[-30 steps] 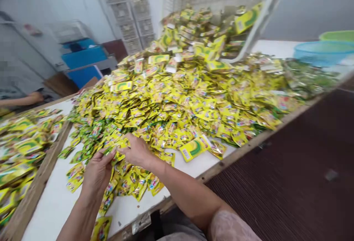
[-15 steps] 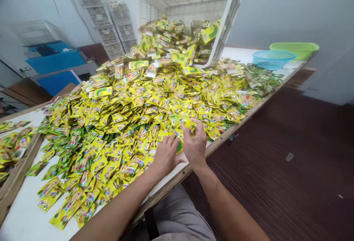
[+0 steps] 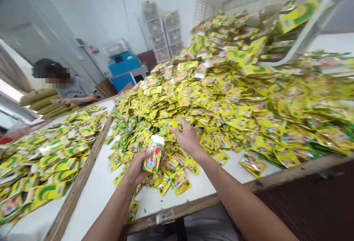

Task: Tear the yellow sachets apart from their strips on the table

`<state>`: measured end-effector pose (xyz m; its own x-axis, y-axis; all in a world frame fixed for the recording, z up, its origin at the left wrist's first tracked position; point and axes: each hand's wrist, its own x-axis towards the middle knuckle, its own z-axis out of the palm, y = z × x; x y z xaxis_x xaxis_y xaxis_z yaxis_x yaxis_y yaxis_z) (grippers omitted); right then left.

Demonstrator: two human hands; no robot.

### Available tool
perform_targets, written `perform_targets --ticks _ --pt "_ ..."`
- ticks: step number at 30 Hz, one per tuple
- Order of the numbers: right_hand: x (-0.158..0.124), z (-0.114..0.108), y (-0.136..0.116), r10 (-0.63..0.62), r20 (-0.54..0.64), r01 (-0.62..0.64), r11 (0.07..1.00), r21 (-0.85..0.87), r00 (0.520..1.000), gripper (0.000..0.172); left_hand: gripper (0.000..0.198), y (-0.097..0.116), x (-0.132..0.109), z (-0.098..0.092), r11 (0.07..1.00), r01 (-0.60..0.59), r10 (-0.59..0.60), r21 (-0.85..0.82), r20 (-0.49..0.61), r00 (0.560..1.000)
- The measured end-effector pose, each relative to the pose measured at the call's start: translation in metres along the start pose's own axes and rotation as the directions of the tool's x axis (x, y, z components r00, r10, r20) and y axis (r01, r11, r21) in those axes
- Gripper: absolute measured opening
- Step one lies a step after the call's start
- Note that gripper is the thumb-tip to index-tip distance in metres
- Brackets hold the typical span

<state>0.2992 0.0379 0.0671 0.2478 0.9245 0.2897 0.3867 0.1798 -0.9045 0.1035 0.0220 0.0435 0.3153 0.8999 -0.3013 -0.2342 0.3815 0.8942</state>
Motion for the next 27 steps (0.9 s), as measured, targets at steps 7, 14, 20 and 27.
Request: perform_targets --ticks 7,14,20,27 --pt "0.013 0.074 -0.012 -0.094 0.543 0.158 0.985 -0.071 0.834 0.024 0.037 -0.007 -0.018 -0.067 0.955 -0.179 0.207 0.236 -0.099 0.973" --pt "0.001 0.095 0.012 -0.078 0.591 0.127 0.991 -0.042 0.803 0.026 0.037 -0.010 -0.013 -0.087 0.960 -0.099 0.125 0.262 -0.084 0.989" --pt "-0.004 0.090 0.009 -0.017 0.583 0.160 0.968 -0.195 0.812 0.022 0.046 -0.020 -0.002 -0.088 0.965 -0.063 0.108 0.253 -0.165 0.980" --pt "-0.008 0.088 0.006 0.008 0.667 0.187 0.957 -0.221 0.745 0.014 0.038 -0.026 -0.003 -0.087 0.929 -0.101 0.162 0.357 -0.143 0.976"
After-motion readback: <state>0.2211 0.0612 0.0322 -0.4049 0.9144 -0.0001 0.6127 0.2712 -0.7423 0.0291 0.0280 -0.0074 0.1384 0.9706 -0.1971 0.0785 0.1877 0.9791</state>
